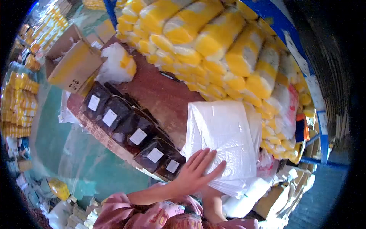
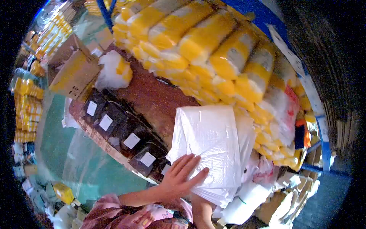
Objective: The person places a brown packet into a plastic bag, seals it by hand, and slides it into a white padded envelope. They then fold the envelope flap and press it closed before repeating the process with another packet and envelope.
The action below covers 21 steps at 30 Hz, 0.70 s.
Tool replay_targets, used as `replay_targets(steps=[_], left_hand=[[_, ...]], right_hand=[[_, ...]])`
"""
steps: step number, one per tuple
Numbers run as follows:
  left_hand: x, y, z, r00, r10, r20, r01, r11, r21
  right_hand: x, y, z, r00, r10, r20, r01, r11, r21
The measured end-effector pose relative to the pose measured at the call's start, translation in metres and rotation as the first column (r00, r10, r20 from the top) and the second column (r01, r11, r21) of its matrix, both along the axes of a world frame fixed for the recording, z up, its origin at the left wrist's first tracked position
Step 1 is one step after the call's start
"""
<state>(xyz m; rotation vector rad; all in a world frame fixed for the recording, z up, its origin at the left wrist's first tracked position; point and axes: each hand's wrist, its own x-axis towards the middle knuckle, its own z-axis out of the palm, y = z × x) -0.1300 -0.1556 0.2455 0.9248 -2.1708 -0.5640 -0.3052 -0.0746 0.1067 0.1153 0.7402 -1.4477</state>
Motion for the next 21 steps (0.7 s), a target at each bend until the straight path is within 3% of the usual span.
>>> replay_targets(steps=[3,5,7,11,12,14,15,16,17,18,19,20,21], left_hand=[[0.012,0.013,0.012,0.978,-0.193,-0.074,0.205,0.955,0.213],[0.024,0.022,0.006,0.923,-0.347,-0.166,0.385,0.844,0.375],[0.029,0.04,-0.006,0.888,-0.408,-0.214,0.461,0.793,0.399],[0.05,0.064,-0.024,0.715,-0.38,-0.587,0.684,0.555,0.474],[0.056,0.078,-0.04,0.748,-0.395,-0.533,0.661,0.505,0.554],[0.1,0.084,-0.039,0.973,-0.153,-0.174,0.215,0.318,0.923],[0.118,0.105,-0.081,0.96,0.262,0.104,-0.233,0.532,0.814],[0.135,0.126,-0.123,0.687,0.684,0.246,-0.66,0.446,0.605],[0.145,0.095,-0.11,0.356,0.869,0.343,-0.93,0.296,0.217],[0.155,0.106,-0.133,0.421,0.846,0.326,-0.804,0.183,0.565],[0.164,0.124,-0.179,0.478,0.831,0.284,-0.559,0.038,0.829],[0.169,0.137,-0.211,0.52,0.825,0.22,-0.229,-0.114,0.967],[0.171,0.147,-0.221,0.513,0.821,0.249,-0.197,-0.169,0.966]], right_hand=[[0.006,0.011,-0.004,0.996,-0.027,-0.079,0.032,0.997,0.066],[0.0,0.015,0.001,0.988,-0.017,-0.151,0.032,0.995,0.093],[-0.008,0.017,0.011,0.979,-0.012,-0.202,0.037,0.992,0.117],[-0.01,0.024,0.019,0.969,-0.007,-0.246,0.043,0.989,0.14],[-0.011,0.027,0.02,0.966,-0.008,-0.259,0.047,0.988,0.146],[-0.013,0.03,0.022,0.962,-0.007,-0.272,0.051,0.986,0.156],[-0.015,0.03,0.021,0.962,-0.009,-0.274,0.054,0.986,0.158],[-0.016,0.031,0.02,0.962,-0.005,-0.273,0.05,0.986,0.156],[-0.015,0.034,0.019,0.964,-0.007,-0.267,0.052,0.986,0.161],[-0.015,0.037,0.02,0.964,-0.008,-0.265,0.054,0.984,0.169],[-0.015,0.037,0.02,0.966,-0.01,-0.259,0.056,0.984,0.171],[-0.015,0.038,0.02,0.966,-0.014,-0.259,0.061,0.983,0.172],[-0.015,0.04,0.02,0.968,-0.016,-0.252,0.063,0.982,0.179]])
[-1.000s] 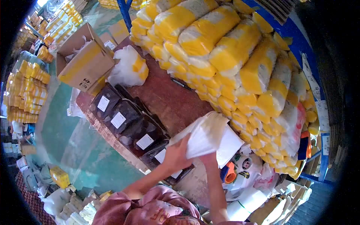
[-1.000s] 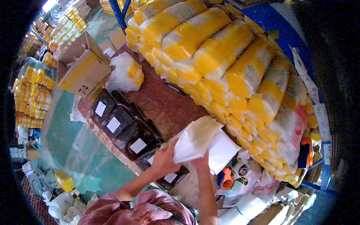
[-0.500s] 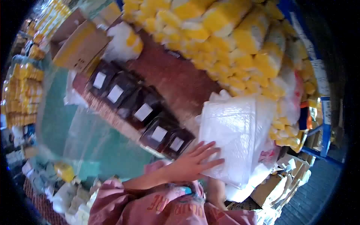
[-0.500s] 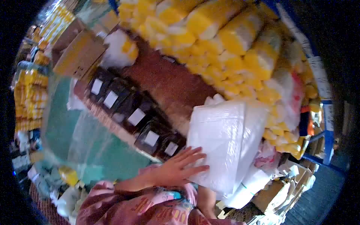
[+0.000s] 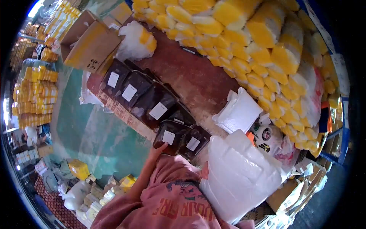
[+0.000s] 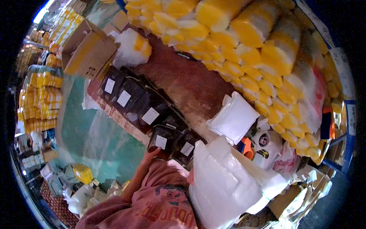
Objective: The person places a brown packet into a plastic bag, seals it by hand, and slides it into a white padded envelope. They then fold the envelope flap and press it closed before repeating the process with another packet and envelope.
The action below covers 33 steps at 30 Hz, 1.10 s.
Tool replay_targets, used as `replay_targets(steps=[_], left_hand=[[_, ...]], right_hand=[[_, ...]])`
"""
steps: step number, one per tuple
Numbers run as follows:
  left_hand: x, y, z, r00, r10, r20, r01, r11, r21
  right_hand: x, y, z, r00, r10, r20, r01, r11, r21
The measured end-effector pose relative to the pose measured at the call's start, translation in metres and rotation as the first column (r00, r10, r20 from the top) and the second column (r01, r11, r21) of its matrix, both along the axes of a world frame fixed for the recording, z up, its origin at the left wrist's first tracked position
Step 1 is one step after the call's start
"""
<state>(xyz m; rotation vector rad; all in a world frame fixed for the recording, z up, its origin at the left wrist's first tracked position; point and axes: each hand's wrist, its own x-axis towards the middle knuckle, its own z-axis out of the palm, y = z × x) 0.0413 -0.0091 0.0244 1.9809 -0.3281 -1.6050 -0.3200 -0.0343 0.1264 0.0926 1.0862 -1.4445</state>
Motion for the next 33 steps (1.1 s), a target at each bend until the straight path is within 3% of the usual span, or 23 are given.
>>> replay_targets(steps=[2,3,9,12,15,18,21,24,25,28,29,30,32,33], left_hand=[[-0.004,-0.013,0.0,0.998,0.029,-0.061,-0.024,0.996,0.088],[-0.005,-0.013,0.002,1.0,0.0,0.006,-0.001,0.996,0.093],[-0.033,-0.075,0.063,0.988,-0.111,0.111,0.117,0.992,-0.046],[-0.046,-0.096,0.089,0.993,-0.054,0.106,0.052,0.998,0.021],[-0.046,-0.1,0.085,0.998,-0.029,0.048,0.027,0.999,0.043],[-0.043,-0.099,0.07,0.996,-0.036,-0.077,0.031,0.998,-0.056],[-0.047,-0.116,0.072,0.976,-0.202,0.076,0.205,0.978,-0.026],[-0.064,-0.126,0.077,0.96,-0.133,0.248,0.133,0.991,0.019],[-0.067,-0.124,0.075,0.983,-0.048,0.178,0.053,0.998,-0.019],[-0.056,-0.11,0.042,0.995,-0.084,0.055,0.09,0.989,-0.117],[-0.053,-0.11,0.036,0.999,-0.005,-0.037,0.002,0.998,-0.063],[-0.051,-0.108,0.032,1.0,0.023,-0.01,-0.023,0.999,-0.037],[-0.057,-0.113,0.065,0.996,0.073,0.042,-0.073,0.997,0.016],[-0.062,-0.114,0.09,0.99,0.099,0.096,-0.111,0.985,0.13]], right_hand=[[0.0,0.002,0.0,1.0,-0.017,0.011,0.017,1.0,0.002],[0.001,0.004,0.001,1.0,-0.022,0.016,0.022,1.0,0.003],[-0.001,0.015,0.003,0.998,-0.052,0.021,0.051,0.999,0.016],[-0.001,0.02,0.004,0.998,-0.055,0.026,0.054,0.998,0.019],[-0.002,0.024,0.006,0.997,-0.066,0.031,0.066,0.998,0.018],[-0.002,0.029,0.006,0.997,-0.075,0.033,0.074,0.997,0.015],[-0.001,0.035,0.006,0.996,-0.082,0.042,0.082,0.997,0.013],[0.0,0.04,0.007,0.995,-0.088,0.048,0.088,0.996,0.006],[-0.001,0.043,0.007,0.995,-0.089,0.051,0.089,0.996,0.006],[-0.001,0.051,0.009,0.993,-0.098,0.059,0.098,0.995,0.002],[-0.001,0.054,0.009,0.993,-0.102,0.062,0.102,0.995,0.001],[-0.001,0.056,0.009,0.992,-0.109,0.061,0.109,0.994,-0.001],[-0.001,0.061,0.01,0.991,-0.119,0.067,0.12,0.993,-0.007],[-0.002,0.062,0.01,0.99,-0.124,0.069,0.125,0.992,-0.015]])
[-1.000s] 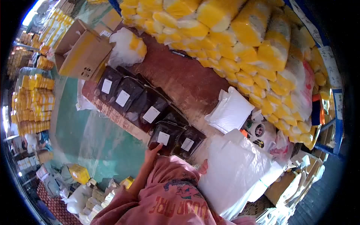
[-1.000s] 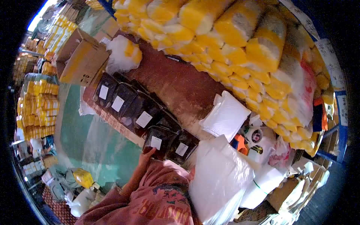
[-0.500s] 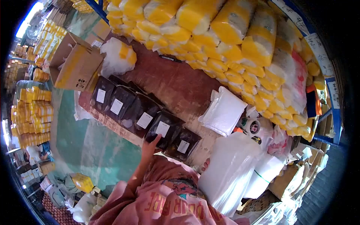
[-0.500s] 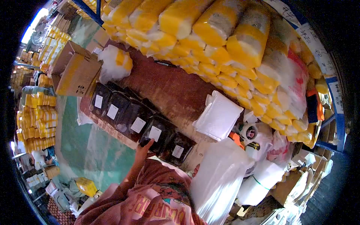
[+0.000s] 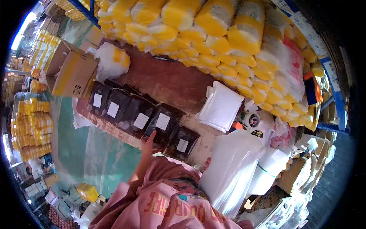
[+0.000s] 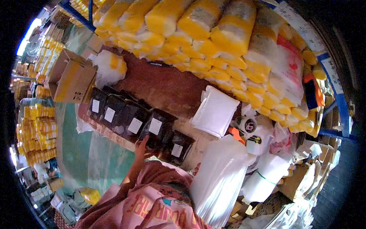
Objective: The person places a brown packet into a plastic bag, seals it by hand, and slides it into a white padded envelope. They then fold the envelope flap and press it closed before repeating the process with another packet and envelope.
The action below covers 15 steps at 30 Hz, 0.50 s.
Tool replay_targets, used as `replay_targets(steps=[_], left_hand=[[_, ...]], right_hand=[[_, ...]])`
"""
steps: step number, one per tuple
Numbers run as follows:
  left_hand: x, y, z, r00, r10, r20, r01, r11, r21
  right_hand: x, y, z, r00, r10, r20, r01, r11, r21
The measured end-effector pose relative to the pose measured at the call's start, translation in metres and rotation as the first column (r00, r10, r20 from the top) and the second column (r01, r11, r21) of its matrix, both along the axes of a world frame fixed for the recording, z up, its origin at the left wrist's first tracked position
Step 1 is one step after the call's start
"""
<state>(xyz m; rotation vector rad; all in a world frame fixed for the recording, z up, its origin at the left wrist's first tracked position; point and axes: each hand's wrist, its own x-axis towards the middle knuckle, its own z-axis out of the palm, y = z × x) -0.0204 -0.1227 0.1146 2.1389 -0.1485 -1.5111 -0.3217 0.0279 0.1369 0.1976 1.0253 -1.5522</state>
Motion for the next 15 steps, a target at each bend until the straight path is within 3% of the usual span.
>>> replay_targets(steps=[3,6,9,11,13,15], left_hand=[[0.038,0.037,-0.043,0.944,-0.316,-0.09,0.316,0.949,-0.021],[0.017,0.037,-0.022,0.708,-0.706,0.002,0.671,0.671,-0.316],[-0.049,0.016,-0.032,0.629,-0.774,-0.069,0.638,0.565,-0.522],[-0.105,-0.015,-0.043,0.527,-0.832,0.174,0.751,0.359,-0.554],[-0.152,-0.047,-0.084,0.481,-0.708,0.517,0.794,0.103,-0.599],[-0.193,-0.076,-0.109,0.421,-0.73,0.538,0.89,0.221,-0.398]], right_hand=[[-0.001,0.01,-0.001,0.999,-0.034,0.005,0.034,0.999,-0.017],[-0.002,0.028,0.0,0.997,-0.073,0.011,0.074,0.997,-0.035],[-0.004,0.054,0.0,0.993,-0.117,0.018,0.118,0.992,-0.051],[-0.004,0.079,-0.002,0.987,-0.156,0.025,0.157,0.986,-0.059],[-0.002,0.111,-0.002,0.976,-0.216,0.023,0.216,0.975,-0.049],[0.0,0.147,-0.008,0.956,-0.294,0.027,0.294,0.956,-0.018]])
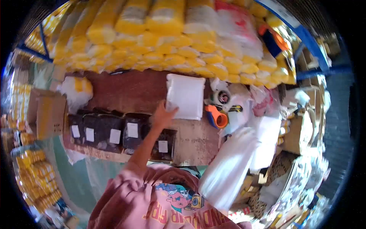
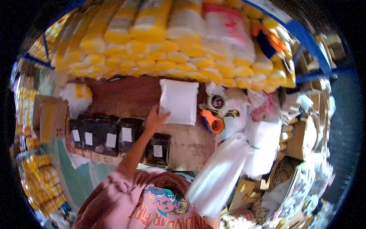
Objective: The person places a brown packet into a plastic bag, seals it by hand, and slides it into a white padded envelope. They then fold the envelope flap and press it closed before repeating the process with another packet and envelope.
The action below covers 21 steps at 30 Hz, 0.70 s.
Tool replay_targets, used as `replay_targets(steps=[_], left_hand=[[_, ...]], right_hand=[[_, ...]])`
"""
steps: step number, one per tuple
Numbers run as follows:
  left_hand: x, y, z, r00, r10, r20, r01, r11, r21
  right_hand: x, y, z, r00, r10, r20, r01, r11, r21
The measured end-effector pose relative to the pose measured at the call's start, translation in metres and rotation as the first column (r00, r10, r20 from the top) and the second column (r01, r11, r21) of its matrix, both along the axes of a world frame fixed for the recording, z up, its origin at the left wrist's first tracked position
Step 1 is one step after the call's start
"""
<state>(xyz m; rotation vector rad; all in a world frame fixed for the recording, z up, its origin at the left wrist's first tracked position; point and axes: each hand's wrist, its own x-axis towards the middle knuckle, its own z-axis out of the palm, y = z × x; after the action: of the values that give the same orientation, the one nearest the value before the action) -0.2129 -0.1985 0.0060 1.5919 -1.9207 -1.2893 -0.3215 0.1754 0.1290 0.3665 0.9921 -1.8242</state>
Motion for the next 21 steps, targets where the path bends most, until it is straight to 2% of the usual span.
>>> replay_targets(steps=[2,3,4,6,7,10,11,12,14,16,18,20,21], left_hand=[[-0.03,-0.027,-0.002,0.997,-0.06,0.046,0.048,0.971,0.233],[-0.034,-0.033,-0.024,0.956,-0.037,-0.291,0.138,0.931,0.337],[-0.044,-0.032,0.018,0.943,0.015,-0.334,0.159,0.857,0.49],[-0.046,-0.029,0.01,0.902,0.073,-0.425,0.181,0.83,0.528],[-0.047,-0.028,0.012,0.916,0.078,-0.393,0.162,0.825,0.542],[-0.048,-0.031,0.018,0.944,0.098,-0.316,0.117,0.794,0.597],[-0.046,-0.032,0.012,0.946,0.111,-0.304,0.113,0.767,0.632],[-0.044,-0.034,0.006,0.949,0.123,-0.291,0.109,0.737,0.667],[-0.044,-0.035,0.004,0.943,0.134,-0.303,0.138,0.674,0.726],[-0.046,-0.035,0.007,0.949,0.172,-0.263,0.097,0.637,0.765],[-0.044,-0.036,-0.003,0.935,0.14,-0.326,0.17,0.631,0.757],[-0.042,-0.037,-0.002,0.924,0.135,-0.357,0.193,0.642,0.742],[-0.041,-0.036,-0.002,0.94,0.128,-0.317,0.159,0.657,0.737]], right_hand=[[-0.004,0.028,-0.011,0.998,-0.067,-0.008,0.067,0.997,0.042],[-0.004,0.042,-0.019,0.994,-0.112,-0.012,0.113,0.99,0.084],[-0.009,0.057,-0.032,0.983,-0.176,-0.054,0.184,0.947,0.264],[-0.013,0.065,-0.05,0.957,-0.21,-0.199,0.286,0.794,0.536],[-0.008,0.055,-0.052,0.908,-0.33,-0.259,0.419,0.752,0.51],[0.015,0.044,-0.09,0.799,-0.511,-0.318,0.596,0.598,0.536],[0.022,0.031,-0.094,0.767,-0.57,-0.293,0.625,0.565,0.538],[0.031,0.02,-0.095,0.739,-0.649,-0.18,0.615,0.542,0.572],[0.043,0.013,-0.126,0.765,-0.644,-0.009,0.541,0.634,0.552],[0.048,-0.007,-0.129,0.738,-0.675,-0.015,0.579,0.621,0.529],[0.044,-0.018,-0.134,0.795,-0.598,-0.104,0.563,0.663,0.494],[0.041,-0.014,-0.133,0.872,-0.488,-0.035,0.424,0.719,0.55],[0.042,-0.009,-0.127,0.891,-0.445,0.091,0.34,0.787,0.515]])
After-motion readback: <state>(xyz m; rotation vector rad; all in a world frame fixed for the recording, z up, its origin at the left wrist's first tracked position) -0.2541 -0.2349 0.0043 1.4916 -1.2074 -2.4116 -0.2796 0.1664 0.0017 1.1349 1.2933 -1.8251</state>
